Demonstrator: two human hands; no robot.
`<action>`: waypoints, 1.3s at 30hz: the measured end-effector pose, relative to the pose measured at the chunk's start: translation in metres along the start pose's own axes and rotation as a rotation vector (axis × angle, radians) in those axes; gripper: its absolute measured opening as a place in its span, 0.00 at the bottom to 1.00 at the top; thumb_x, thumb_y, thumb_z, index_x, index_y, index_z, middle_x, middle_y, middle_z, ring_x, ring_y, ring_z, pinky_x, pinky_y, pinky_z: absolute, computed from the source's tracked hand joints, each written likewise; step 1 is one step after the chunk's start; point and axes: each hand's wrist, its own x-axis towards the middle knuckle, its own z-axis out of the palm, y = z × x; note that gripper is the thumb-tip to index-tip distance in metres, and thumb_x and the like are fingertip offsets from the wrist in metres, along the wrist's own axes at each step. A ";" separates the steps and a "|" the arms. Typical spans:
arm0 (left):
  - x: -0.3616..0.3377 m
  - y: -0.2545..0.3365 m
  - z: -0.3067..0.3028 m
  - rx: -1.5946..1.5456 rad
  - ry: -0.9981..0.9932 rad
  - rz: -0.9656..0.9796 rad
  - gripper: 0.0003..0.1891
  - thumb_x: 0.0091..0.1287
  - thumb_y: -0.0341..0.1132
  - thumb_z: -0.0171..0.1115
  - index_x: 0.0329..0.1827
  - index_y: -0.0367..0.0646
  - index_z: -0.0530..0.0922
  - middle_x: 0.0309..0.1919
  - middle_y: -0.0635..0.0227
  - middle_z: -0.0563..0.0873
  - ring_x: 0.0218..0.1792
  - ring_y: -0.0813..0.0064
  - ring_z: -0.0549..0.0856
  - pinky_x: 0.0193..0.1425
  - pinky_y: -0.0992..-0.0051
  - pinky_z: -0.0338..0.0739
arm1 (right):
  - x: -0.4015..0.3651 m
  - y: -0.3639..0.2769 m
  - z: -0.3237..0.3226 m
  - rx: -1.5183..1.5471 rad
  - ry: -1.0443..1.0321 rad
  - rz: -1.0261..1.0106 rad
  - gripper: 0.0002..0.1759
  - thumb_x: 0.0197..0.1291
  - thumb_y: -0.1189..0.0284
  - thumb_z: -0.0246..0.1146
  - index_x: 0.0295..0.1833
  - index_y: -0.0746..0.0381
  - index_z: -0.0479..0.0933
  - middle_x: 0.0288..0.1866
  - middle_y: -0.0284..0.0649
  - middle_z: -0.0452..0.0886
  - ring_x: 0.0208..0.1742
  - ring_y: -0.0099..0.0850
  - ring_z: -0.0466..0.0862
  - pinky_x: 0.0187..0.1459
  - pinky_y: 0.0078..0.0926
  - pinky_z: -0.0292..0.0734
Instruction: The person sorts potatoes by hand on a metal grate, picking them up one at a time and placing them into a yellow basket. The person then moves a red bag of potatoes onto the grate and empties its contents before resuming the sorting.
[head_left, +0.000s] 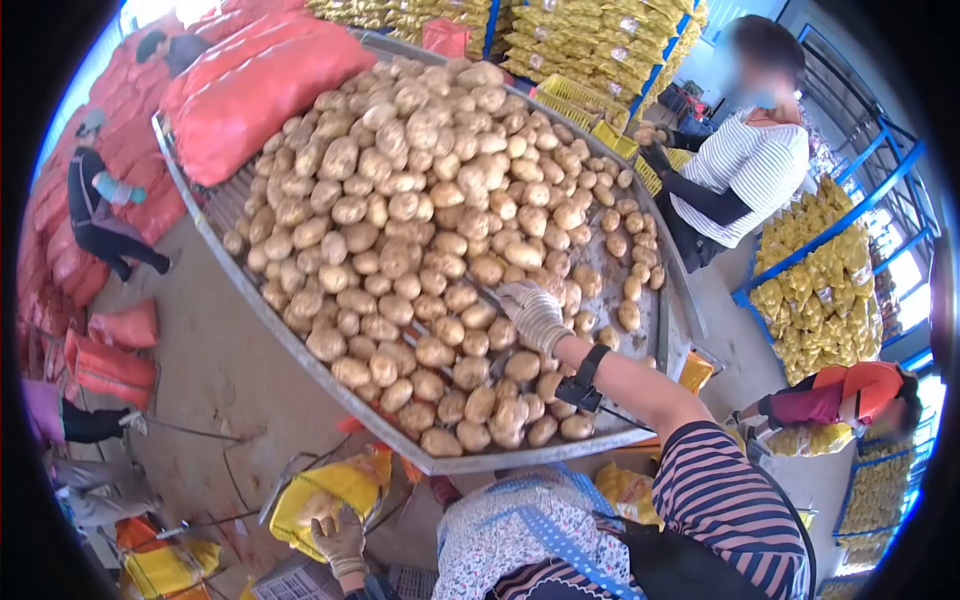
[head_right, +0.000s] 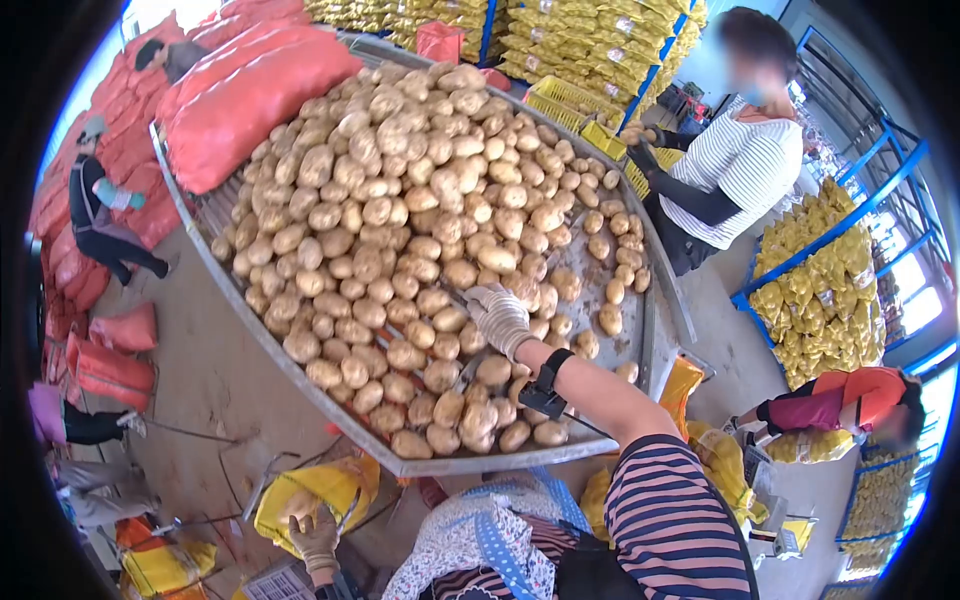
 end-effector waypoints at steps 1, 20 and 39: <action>-0.012 -0.013 0.017 0.140 -0.056 0.012 0.27 0.67 0.49 0.66 0.65 0.49 0.73 0.60 0.61 0.80 0.58 0.57 0.82 0.54 0.53 0.84 | 0.019 0.014 -0.006 -0.097 0.051 -0.065 0.14 0.64 0.64 0.62 0.53 0.53 0.84 0.58 0.45 0.81 0.58 0.50 0.80 0.56 0.45 0.78; -0.153 -0.433 0.243 1.260 -0.932 -0.019 0.20 0.77 0.42 0.56 0.64 0.40 0.76 0.49 0.66 0.85 0.46 0.73 0.84 0.51 0.68 0.81 | 0.170 0.273 -0.096 -0.375 -0.232 -0.415 0.30 0.68 0.70 0.56 0.75 0.62 0.66 0.66 0.54 0.78 0.62 0.49 0.81 0.61 0.42 0.78; -0.170 -0.197 0.081 0.453 -0.777 -0.004 0.42 0.64 0.71 0.60 0.71 0.49 0.71 0.60 0.59 0.81 0.62 0.62 0.81 0.67 0.55 0.78 | -0.086 -0.190 0.046 0.368 -0.878 -0.509 0.39 0.50 0.62 0.77 0.66 0.62 0.71 0.59 0.50 0.77 0.58 0.42 0.81 0.59 0.36 0.81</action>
